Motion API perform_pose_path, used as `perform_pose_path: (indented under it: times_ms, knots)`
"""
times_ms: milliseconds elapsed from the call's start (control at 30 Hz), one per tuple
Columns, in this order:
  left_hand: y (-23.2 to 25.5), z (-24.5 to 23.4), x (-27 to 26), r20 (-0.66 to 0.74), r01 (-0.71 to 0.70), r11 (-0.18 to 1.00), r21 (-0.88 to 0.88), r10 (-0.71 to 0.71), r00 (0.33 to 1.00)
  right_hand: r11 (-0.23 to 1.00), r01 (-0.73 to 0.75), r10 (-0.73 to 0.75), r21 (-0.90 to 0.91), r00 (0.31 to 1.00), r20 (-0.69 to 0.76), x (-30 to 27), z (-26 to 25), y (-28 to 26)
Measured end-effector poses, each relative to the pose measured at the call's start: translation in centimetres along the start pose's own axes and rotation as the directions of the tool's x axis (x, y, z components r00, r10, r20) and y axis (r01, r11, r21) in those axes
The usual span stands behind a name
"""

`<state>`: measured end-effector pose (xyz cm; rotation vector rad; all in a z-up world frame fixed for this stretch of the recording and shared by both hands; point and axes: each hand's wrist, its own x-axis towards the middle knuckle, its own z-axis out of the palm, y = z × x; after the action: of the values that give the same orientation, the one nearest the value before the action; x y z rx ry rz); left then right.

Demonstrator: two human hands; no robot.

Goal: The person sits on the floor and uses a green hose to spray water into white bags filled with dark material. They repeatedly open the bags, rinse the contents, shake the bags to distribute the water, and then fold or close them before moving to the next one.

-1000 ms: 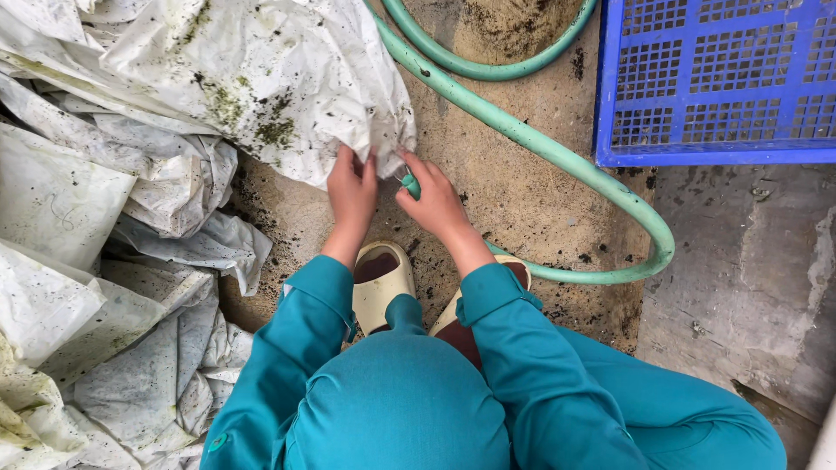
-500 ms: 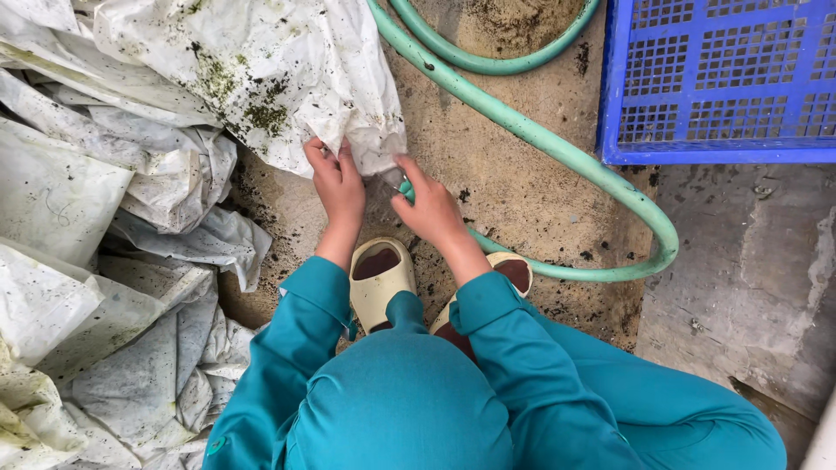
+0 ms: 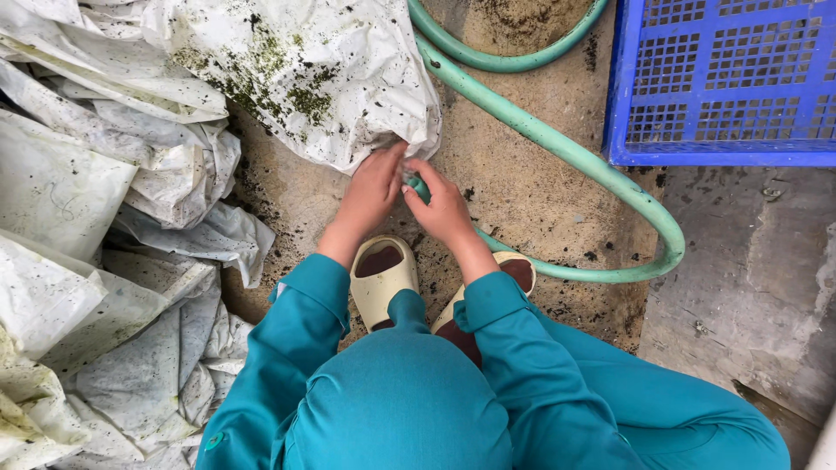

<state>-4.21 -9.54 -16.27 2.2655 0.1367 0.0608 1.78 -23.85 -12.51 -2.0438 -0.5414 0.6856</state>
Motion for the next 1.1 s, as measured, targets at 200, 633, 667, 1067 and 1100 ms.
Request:
perform_pose_path:
  times_ms: [200, 633, 667, 1067, 1100]
  knots:
    - [1.8, 1.6, -2.5, -0.123, -0.007, 0.713, 0.701, 0.131, 0.984, 0.991, -0.13, 0.13, -0.002, 0.989, 0.064, 0.5, -1.2, -1.5]
    - [-3.3, 4.6, -0.8, 0.031, -0.028, 0.843, 0.538, 0.014, 0.999, 0.993, 0.07, -0.069, -0.099, 0.998, 0.007, 3.5, 1.2, 2.0]
    - [-3.9, 4.8, -0.8, 0.044, -0.039, 0.854, 0.518, 0.019, 0.999, 0.994, 0.034, -0.027, -0.102, 0.997, 0.069, 3.9, 0.9, 1.6]
    - [-4.5, 4.1, -0.4, 0.151, -0.086, 0.955, 0.284, 0.044, 0.988, 0.931, -0.352, 0.268, 0.099, 0.841, 0.47, 5.9, -0.6, -1.7]
    - [-3.8, 3.5, -0.7, 0.15, -0.085, 0.956, 0.281, 0.044, 0.988, 0.931, -0.353, 0.27, 0.096, 0.84, 0.47, 5.5, -0.6, -1.5]
